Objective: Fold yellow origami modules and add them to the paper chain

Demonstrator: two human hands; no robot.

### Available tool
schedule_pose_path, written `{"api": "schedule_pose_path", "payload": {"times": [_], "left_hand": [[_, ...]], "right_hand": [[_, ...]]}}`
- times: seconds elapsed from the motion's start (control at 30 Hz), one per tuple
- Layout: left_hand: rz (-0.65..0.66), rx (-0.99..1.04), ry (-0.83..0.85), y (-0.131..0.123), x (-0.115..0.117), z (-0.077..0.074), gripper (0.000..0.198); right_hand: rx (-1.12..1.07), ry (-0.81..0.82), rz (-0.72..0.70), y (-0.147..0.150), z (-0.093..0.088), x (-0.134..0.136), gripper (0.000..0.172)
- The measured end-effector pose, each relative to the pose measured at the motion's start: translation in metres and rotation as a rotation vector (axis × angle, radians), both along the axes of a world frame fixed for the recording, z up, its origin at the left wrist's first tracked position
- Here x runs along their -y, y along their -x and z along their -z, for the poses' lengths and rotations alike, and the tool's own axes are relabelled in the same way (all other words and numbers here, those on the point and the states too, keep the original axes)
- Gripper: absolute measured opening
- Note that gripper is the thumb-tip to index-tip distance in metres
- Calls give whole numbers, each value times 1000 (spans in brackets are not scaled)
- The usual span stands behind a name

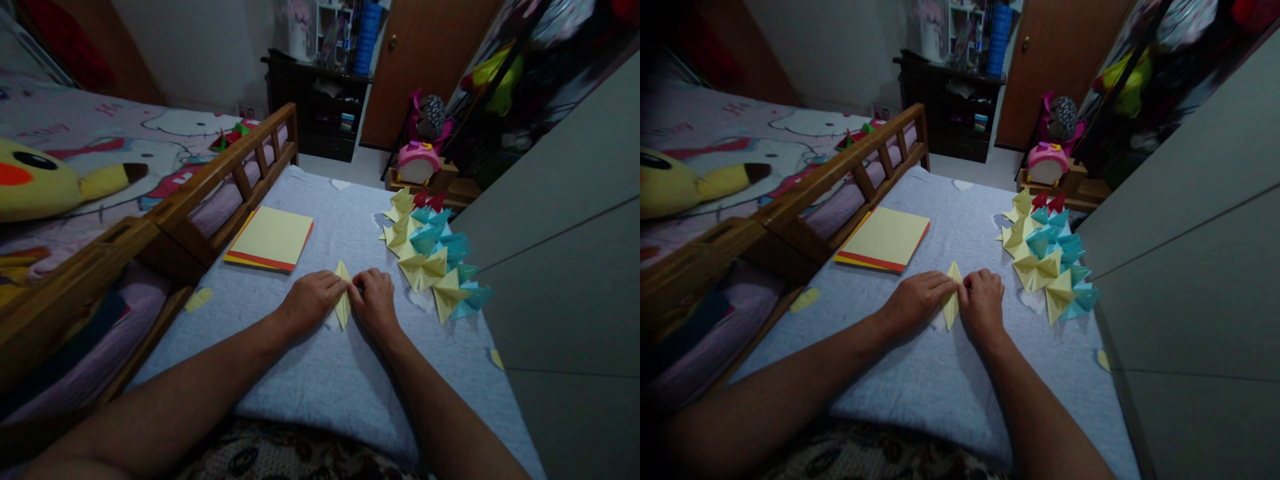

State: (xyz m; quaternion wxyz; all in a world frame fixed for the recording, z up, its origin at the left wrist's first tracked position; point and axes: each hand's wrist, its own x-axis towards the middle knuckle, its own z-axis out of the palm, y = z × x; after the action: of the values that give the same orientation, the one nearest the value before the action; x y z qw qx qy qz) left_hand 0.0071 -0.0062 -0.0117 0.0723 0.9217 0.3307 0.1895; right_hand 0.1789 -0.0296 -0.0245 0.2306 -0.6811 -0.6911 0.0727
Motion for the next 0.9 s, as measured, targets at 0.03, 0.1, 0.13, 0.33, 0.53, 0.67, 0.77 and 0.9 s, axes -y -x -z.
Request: {"api": "schedule_pose_path", "payload": {"times": [0.03,0.1,0.13,0.33,0.53,0.67,0.77,0.9], "left_hand": [[-7,-12,5,0,0,-1,11],[-20,-36,15,0,2,-2,11],[-24,-46,20,1,2,-1,12],[-36,49,85,3,-7,9,12],[-97,292,297,3,-24,14,9],[-146,285,344,1,-24,10,9],[-171,261,340,1,-23,7,8],[-189,227,341,-1,-21,5,6]], "right_hand": [[-9,0,-5,-1,0,0,10],[-25,-2,-17,-2,1,0,10],[-29,-3,-21,-3,1,0,10],[-17,-6,-11,-3,1,-1,10],[37,6,-15,-1,0,-1,15],[74,14,-15,0,-3,0,14],[98,23,-30,2,-5,1,13],[142,31,-28,5,-8,3,16]]}}
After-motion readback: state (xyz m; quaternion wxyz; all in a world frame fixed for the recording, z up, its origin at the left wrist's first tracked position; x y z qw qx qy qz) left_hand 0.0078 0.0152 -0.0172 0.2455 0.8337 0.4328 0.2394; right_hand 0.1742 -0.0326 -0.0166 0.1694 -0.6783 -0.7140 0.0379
